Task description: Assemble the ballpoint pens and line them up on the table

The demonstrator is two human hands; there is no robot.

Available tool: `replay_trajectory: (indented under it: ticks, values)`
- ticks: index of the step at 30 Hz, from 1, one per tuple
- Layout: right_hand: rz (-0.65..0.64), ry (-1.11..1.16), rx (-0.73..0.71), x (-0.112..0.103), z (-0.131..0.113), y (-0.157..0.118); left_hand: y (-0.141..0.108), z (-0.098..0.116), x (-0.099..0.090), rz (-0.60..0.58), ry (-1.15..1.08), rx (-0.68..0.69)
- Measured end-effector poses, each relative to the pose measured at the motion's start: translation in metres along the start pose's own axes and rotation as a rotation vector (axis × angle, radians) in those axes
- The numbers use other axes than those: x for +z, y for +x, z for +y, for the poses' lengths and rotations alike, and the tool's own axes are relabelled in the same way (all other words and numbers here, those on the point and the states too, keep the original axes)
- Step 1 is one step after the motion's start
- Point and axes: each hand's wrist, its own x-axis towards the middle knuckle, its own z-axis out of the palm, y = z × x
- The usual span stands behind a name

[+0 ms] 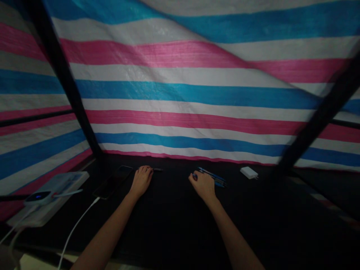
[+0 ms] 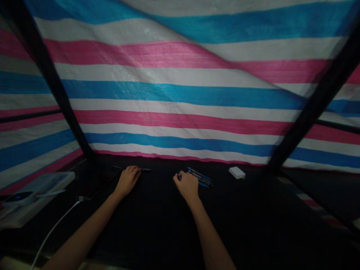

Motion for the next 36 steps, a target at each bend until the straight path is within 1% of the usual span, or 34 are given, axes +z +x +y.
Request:
replay_trajectory:
  ticks: [2,5,7,10,12,14,17,20,23,25,27,29,30,33,35,36]
  values:
    - [-0.03,0.001,0.01,0.0,0.0,0.0,0.0,0.0,0.0,-0.001,0.005,0.008]
    - [-0.025,0.014,0.008,0.001,0.0,0.0,0.0,0.001,-0.001,0.012,0.022,0.008]
    - [-0.02,0.011,0.004,0.002,0.001,0.0,0.0,0.001,-0.002,0.024,0.047,-0.015]
    - [-0.052,-0.007,-0.002,0.004,0.002,0.0,0.001,-0.002,0.0,0.047,0.07,-0.072]
    - [-0.07,-0.009,0.002,0.004,0.003,0.0,0.001,-0.006,0.004,0.059,0.066,-0.086]
    - [-0.076,0.008,-0.003,0.005,0.004,0.001,0.001,-0.011,0.012,0.052,0.065,-0.072]
    - [-0.093,0.021,-0.08,0.008,0.008,0.0,-0.001,-0.018,0.021,-0.022,0.078,-0.062]
    - [-0.154,-0.082,-0.13,0.015,0.016,-0.002,-0.002,-0.018,0.022,-0.086,0.098,-0.102]
    - [-0.208,-0.248,-0.1,0.02,0.027,-0.003,-0.002,-0.014,0.016,-0.071,0.136,-0.145]
    - [-0.182,-0.335,-0.088,0.02,0.033,-0.001,-0.002,-0.011,0.01,-0.065,0.17,-0.166]
    - [-0.124,-0.381,-0.092,0.017,0.037,0.001,-0.001,-0.009,0.006,-0.074,0.201,-0.17]
    - [-0.066,-0.367,-0.127,0.012,0.036,0.003,-0.001,-0.006,0.002,-0.078,0.214,-0.134]
    - [-0.043,-0.329,-0.159,0.009,0.034,0.004,-0.001,-0.005,0.0,-0.08,0.205,-0.093]
    - [-0.005,-0.094,-0.269,0.005,0.018,0.001,-0.001,0.007,-0.004,-0.108,0.11,0.123]
    - [-0.04,0.136,-0.338,0.005,0.003,-0.004,-0.001,0.019,-0.005,-0.142,0.036,0.3]
    - [-0.098,0.252,-0.367,0.006,-0.004,-0.006,-0.002,0.026,-0.005,-0.147,0.02,0.375]
